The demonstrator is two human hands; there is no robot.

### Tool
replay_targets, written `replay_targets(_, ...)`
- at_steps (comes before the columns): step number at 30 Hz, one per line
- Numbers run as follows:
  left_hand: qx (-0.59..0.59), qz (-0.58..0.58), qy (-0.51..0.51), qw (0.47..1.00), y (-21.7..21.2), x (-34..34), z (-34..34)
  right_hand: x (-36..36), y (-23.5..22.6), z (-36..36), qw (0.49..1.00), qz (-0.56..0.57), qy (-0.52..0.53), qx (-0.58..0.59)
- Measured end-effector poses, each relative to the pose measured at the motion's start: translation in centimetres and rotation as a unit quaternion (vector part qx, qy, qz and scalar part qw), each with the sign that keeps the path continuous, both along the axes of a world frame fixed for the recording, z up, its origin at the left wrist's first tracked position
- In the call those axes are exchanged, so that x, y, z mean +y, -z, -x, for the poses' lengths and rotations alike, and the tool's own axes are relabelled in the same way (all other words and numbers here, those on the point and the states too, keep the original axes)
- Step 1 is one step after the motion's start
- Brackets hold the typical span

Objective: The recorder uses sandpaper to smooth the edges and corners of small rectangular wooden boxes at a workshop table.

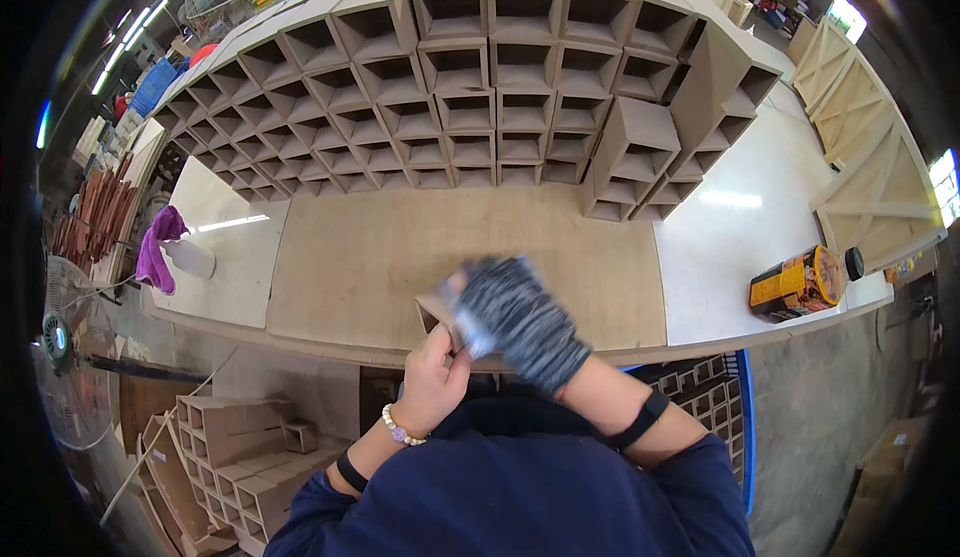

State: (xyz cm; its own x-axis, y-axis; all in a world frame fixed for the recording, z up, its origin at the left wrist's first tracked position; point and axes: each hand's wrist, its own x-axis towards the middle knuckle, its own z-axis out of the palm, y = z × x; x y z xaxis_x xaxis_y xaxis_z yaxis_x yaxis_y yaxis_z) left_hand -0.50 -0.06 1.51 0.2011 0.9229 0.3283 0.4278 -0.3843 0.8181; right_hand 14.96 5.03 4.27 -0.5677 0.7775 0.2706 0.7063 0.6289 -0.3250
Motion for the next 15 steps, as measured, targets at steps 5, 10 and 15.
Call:
replay_targets(5,0.017,0.043,-0.025,0.999,0.2,0.2,-0.1,1.3,1.6,-2.2,0.99,-0.066,0.12,-0.012)
replay_targets(10,-0.028,0.012,-0.002,1.0,-0.5,0.1,-0.2,-0.2,0.5,-0.4,0.996,-0.038,-0.048,0.066)
replay_targets(15,-0.013,0.057,-0.018,0.998,0.5,-0.3,0.3,2.0,2.9,-4.0,0.988,-0.044,0.141,-0.051)
